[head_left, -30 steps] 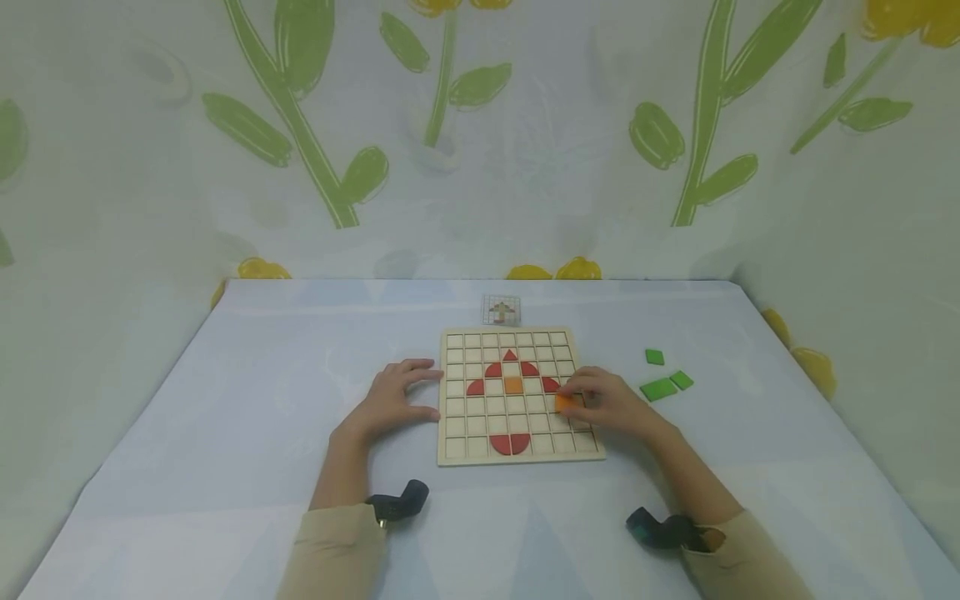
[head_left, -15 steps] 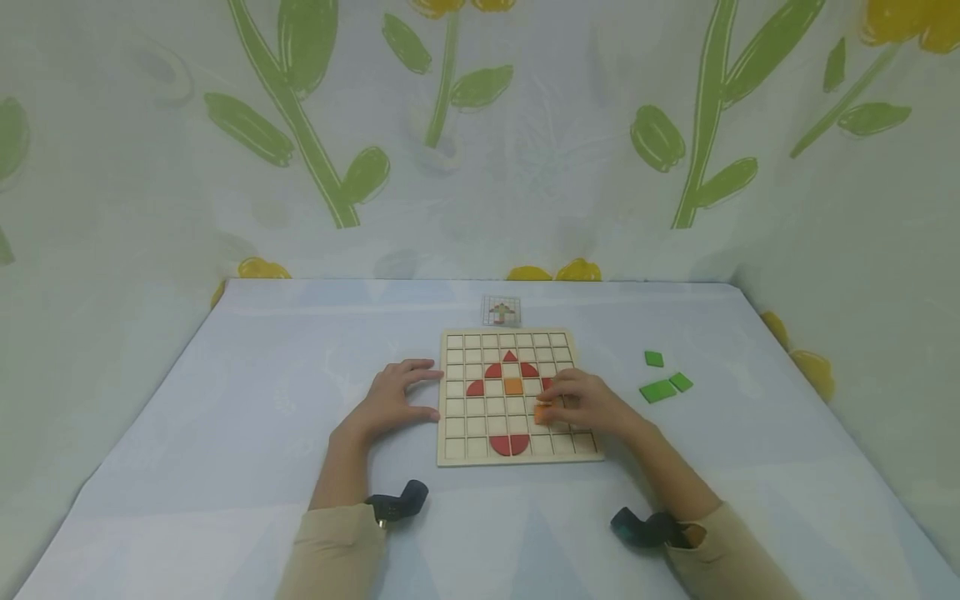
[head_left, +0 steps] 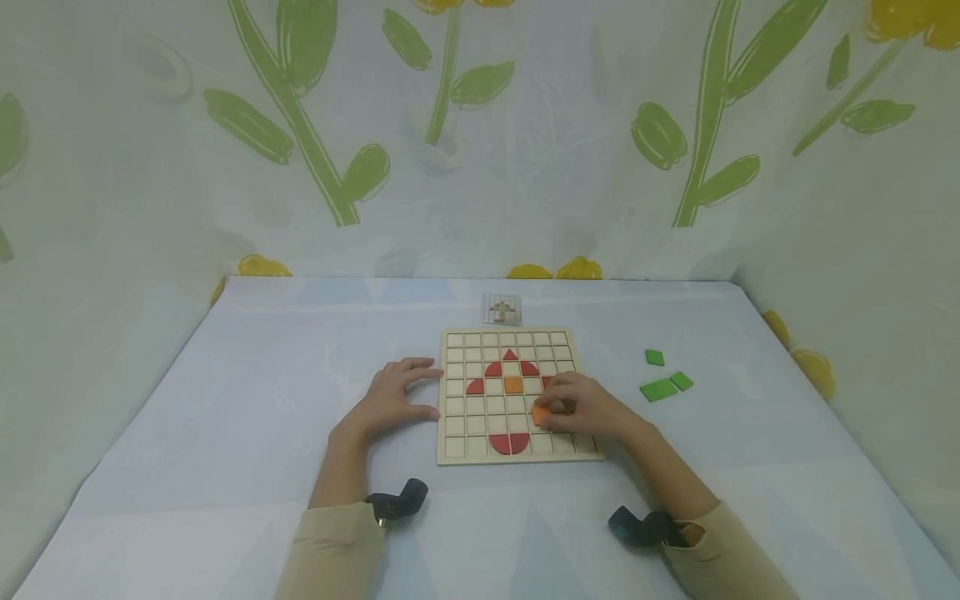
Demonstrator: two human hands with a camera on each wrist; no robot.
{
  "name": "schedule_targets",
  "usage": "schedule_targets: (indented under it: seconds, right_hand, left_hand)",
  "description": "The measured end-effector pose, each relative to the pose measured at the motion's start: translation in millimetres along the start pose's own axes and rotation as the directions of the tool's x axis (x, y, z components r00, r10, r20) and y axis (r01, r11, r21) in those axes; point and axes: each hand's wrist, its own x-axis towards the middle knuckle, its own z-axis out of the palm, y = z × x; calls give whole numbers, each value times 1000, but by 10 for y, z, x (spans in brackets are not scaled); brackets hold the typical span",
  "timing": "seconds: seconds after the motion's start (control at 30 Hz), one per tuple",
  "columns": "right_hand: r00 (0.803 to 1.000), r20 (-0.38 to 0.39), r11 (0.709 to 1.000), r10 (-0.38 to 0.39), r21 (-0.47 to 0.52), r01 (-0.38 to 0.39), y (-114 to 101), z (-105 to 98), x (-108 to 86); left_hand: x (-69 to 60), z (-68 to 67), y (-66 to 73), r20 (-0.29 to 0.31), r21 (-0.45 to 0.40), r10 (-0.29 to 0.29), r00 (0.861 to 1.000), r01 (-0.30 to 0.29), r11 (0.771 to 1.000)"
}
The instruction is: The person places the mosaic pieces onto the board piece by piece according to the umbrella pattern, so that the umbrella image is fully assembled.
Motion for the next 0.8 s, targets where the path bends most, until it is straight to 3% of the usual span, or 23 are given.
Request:
schedule_targets:
  seconds: [0.13, 0.27, 0.5, 0.8]
  right_hand:
    - [999, -15, 999, -38, -30, 37, -9, 8, -5]
    - [999, -24, 999, -28, -31, 28, -27, 17, -3]
    - [1000, -16, 1000, 8, 7, -8, -72, 43, 28]
    - [1000, -7, 999, -18, 46, 18, -85, 109, 90]
  left_hand:
    - [1, -1, 3, 4, 1, -9, 1000, 9, 1000]
    - [-5, -1, 2, 3, 4, -9, 1000, 9, 1000]
    - [-7, 3, -7, 3, 5, -7, 1000, 7, 1000]
    - [-10, -4, 6, 4, 6, -4, 1000, 3, 1000]
